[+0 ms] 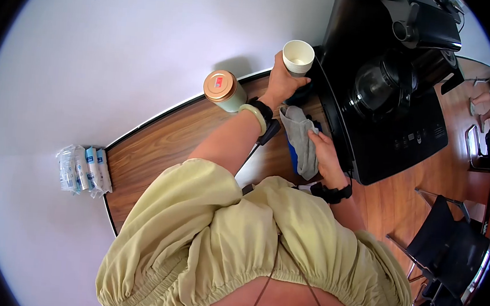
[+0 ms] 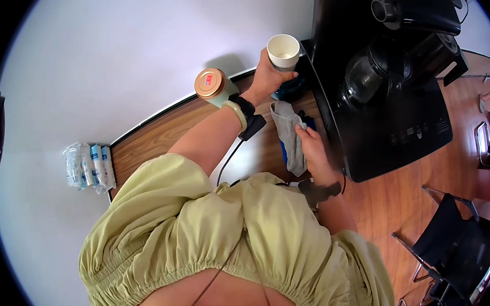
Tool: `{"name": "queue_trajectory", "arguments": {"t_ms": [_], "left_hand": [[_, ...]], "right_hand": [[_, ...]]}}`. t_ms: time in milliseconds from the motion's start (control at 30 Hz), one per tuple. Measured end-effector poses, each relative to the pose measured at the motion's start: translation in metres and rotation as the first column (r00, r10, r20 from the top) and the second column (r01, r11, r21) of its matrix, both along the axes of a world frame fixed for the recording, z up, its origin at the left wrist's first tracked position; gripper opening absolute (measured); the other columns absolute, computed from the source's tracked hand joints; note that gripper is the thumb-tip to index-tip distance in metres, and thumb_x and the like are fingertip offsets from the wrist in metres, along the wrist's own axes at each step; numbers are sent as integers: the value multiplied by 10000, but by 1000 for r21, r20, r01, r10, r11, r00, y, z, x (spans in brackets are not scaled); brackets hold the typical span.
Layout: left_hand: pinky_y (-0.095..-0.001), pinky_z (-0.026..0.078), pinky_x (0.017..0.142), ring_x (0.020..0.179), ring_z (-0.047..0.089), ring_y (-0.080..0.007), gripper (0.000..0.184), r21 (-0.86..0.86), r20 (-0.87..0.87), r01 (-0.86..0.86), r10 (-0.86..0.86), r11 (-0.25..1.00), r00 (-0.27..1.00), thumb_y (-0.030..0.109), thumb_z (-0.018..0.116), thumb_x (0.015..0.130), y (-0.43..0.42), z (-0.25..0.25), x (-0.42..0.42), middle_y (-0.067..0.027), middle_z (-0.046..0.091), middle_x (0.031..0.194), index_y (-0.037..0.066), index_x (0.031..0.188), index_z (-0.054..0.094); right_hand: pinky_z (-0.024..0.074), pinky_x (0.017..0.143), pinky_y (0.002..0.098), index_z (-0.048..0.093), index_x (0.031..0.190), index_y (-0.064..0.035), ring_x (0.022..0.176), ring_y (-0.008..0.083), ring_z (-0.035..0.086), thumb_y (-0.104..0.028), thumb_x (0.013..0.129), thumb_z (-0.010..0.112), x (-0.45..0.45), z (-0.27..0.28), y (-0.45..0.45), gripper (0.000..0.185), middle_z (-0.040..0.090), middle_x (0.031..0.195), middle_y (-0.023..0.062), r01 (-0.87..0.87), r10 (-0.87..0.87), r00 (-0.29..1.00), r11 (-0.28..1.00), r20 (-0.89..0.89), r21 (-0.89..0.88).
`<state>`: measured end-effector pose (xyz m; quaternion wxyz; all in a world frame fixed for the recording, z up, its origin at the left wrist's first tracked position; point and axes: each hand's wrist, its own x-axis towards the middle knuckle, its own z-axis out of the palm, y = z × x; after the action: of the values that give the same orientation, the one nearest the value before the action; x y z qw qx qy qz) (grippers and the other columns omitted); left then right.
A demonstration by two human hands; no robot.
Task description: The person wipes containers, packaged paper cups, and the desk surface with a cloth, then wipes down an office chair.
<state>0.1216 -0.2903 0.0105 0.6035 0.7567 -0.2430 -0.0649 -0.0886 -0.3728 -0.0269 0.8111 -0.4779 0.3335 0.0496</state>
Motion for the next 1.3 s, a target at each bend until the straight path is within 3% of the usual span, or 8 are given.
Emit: {"name": "queue_trajectory", "arguments": {"t_ms": [200,333,367,633,767,933,1133,1300], "left_hand": [[-348,492,913,1055,618,-267,692,26,-9,-29,29,999,1000,95,819,678,20,7,0,-168,630,1113,-3,1239,426],[-353,491,924,1067,596,-215,672,-112,-78,-4,-5,994,997,90,807,690,53,16,-16,-140,602,1157,-10,1236,428],[-353,490,926,1069,591,-205,671,-163,-97,7,-23,987,995,88,807,691,64,16,-22,-133,595,1167,-10,1236,428],[-325,445,971,1111,551,-175,727,-168,-125,-45,24,985,992,74,810,655,104,26,-72,-90,574,1179,-1,1267,425],[-345,445,977,1110,553,-188,747,-102,-243,-1,-24,995,970,75,808,649,135,40,-81,-91,574,1178,14,1286,423],[-354,423,1005,1148,531,-202,758,-36,-110,-102,98,994,989,60,778,674,149,29,-96,-105,548,1197,24,1314,375],[-351,463,954,1083,582,-207,675,-92,-228,-211,186,973,956,56,786,679,175,25,-100,-116,597,1162,2,1263,452],[-345,513,891,1013,632,-211,544,-110,-101,-477,468,872,878,-7,769,710,219,7,-66,-121,627,1112,-28,1195,525]], "right_hand": [[452,843,244,638,1147,7,941,120,601,-240,960,606,3,12,3,311,669,1064,37,115,-117,993,990,-22,-84],[425,941,273,573,1236,36,1070,156,571,-241,964,595,18,20,2,389,628,1190,76,312,-304,938,950,169,-24],[458,851,252,629,1164,-4,983,122,589,-213,985,572,24,25,3,282,658,1094,41,374,-379,898,925,223,66],[434,936,273,597,1240,-21,1085,130,562,-258,1000,552,71,21,37,340,626,1203,57,62,-65,930,998,361,18],[442,989,335,538,1310,-45,1152,179,560,-298,1011,515,73,13,47,393,595,1281,80,-114,-63,964,779,258,617],[485,941,360,548,1272,-40,1093,198,601,-316,1009,511,75,0,74,382,625,1222,81,-141,56,984,828,170,543],[528,823,323,627,1157,-22,934,172,656,-280,984,560,68,21,77,318,687,1062,66,-271,243,962,888,123,371],[515,849,306,620,1175,-12,967,168,648,-266,961,595,57,1,60,333,682,1084,64,-172,151,984,938,93,301]]}}
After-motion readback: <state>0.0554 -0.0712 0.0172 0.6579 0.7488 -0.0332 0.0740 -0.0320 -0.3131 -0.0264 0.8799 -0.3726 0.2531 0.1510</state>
